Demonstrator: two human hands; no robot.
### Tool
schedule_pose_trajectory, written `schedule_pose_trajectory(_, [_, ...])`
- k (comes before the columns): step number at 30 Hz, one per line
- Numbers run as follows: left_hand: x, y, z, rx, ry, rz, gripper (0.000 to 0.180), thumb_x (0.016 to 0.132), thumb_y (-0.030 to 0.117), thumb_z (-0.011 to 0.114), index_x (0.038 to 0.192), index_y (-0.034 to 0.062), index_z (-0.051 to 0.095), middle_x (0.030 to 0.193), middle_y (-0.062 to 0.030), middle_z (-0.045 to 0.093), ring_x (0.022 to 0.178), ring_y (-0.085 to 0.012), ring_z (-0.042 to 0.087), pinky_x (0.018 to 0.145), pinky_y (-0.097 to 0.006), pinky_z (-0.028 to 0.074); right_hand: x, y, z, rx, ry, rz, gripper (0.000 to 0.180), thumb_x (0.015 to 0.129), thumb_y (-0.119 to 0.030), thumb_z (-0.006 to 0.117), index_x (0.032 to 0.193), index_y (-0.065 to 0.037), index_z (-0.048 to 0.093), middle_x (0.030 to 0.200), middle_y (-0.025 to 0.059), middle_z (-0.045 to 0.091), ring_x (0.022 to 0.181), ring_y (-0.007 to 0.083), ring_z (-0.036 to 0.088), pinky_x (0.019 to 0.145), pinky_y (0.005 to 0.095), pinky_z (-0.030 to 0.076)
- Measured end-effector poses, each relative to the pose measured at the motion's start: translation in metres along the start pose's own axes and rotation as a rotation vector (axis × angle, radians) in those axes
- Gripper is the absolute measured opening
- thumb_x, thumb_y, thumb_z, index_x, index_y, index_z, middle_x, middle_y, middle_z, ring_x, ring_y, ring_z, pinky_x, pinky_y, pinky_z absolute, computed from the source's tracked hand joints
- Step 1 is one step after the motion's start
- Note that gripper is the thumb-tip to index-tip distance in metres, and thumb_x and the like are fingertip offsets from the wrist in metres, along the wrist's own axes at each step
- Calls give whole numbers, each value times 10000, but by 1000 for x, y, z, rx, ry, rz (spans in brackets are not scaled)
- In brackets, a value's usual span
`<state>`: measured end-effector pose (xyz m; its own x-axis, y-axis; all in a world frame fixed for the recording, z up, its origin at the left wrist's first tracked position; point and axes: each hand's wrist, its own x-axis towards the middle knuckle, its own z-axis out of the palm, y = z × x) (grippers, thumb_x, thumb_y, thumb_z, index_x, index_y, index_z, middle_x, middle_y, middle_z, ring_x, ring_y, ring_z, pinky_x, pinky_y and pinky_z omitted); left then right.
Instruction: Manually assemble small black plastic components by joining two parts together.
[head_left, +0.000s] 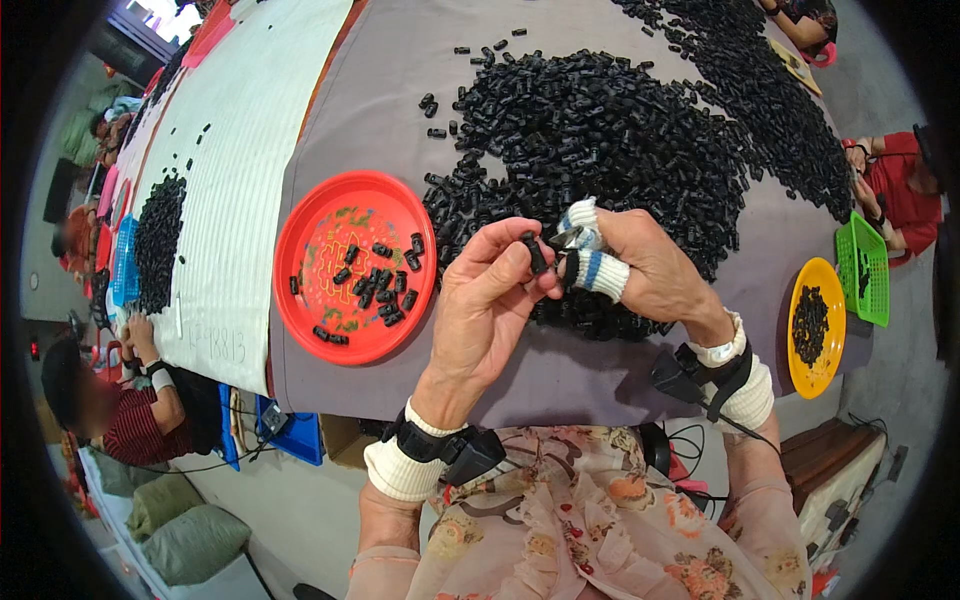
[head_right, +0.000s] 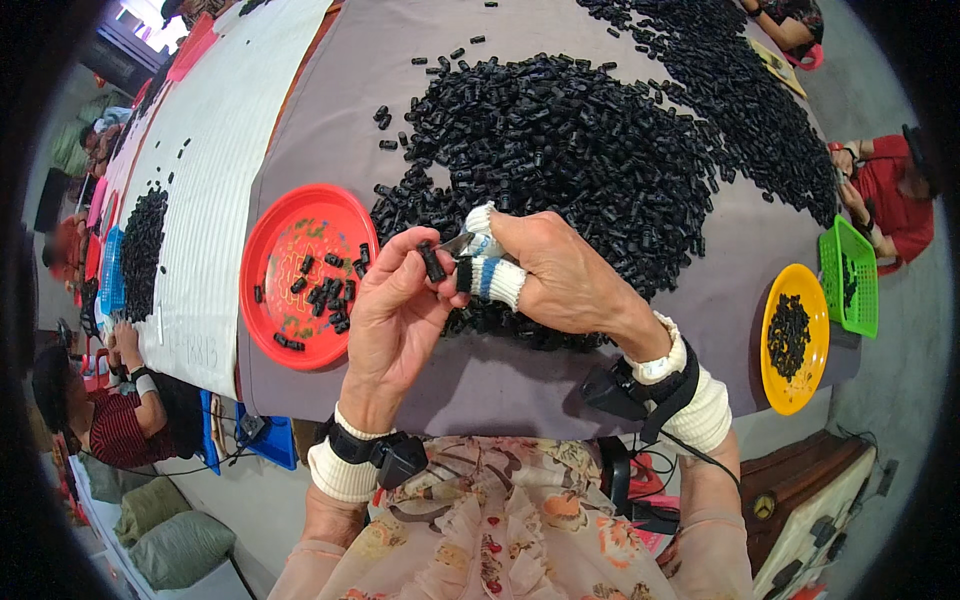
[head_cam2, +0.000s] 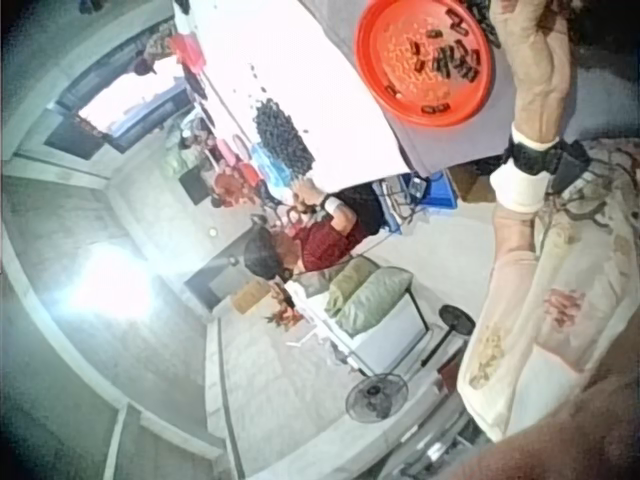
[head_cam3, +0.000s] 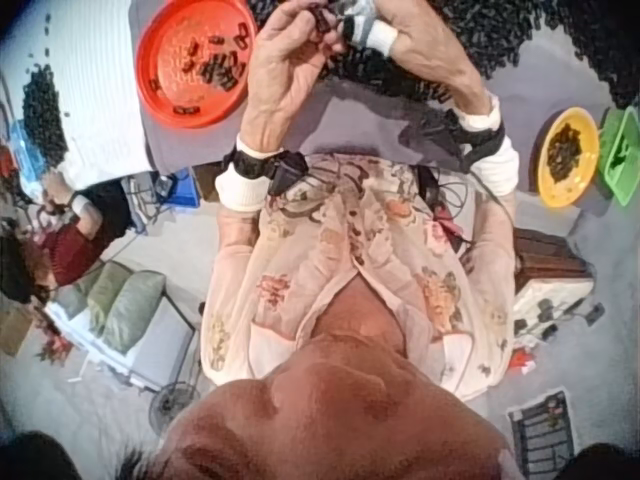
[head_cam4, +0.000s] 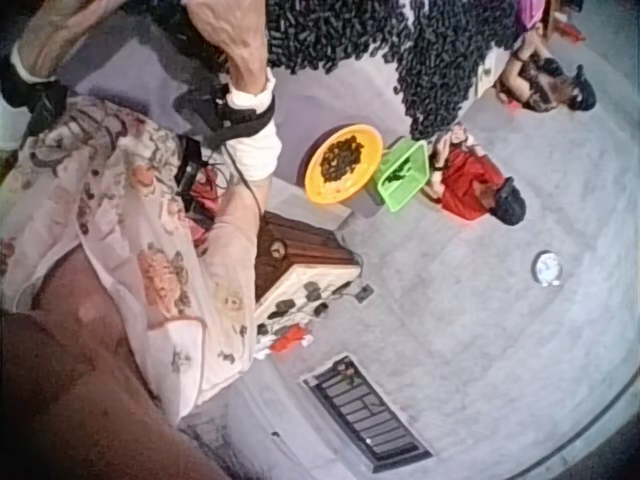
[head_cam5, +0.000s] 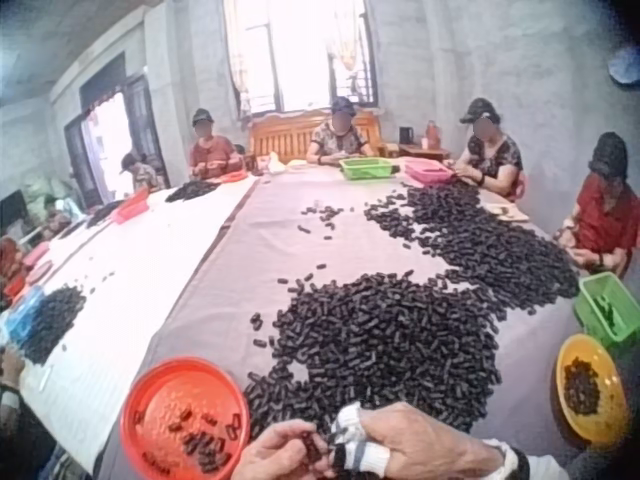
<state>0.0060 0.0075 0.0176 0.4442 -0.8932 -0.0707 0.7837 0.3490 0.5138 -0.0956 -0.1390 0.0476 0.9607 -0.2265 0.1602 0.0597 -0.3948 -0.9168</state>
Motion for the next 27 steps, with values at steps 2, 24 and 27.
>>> schedule_pose_trajectory(2, [0, 0, 1, 9, 5, -3, 233, 886, 102, 541, 1095, 3, 520, 908, -81, 589, 774, -144, 557, 712, -298, 486, 2, -2, 0, -36, -19, 12, 265, 786, -230, 651, 802, 5, 529, 635, 130, 577, 539, 253, 561, 522, 316, 427])
schedule_pose_trajectory(24, [2, -4, 3, 86, 62, -45, 195, 868, 68, 556, 1044, -16, 563, 951, -59, 601, 839, -110, 567, 773, -252, 452, 10, -5, -4, -181, -65, 12, 404, 596, -303, 789, 689, -12, 525, 535, 61, 454, 465, 179, 417, 454, 311, 348])
schedule_pose_trajectory(27, [2, -4, 3, 88, 58, -45, 189, 867, 66, 558, 1037, -15, 564, 948, -57, 600, 835, -109, 567, 770, -251, 454, 9, -5, -5, -180, -80, 23, 404, 597, -306, 789, 688, -12, 527, 537, 61, 459, 466, 177, 419, 455, 308, 349])
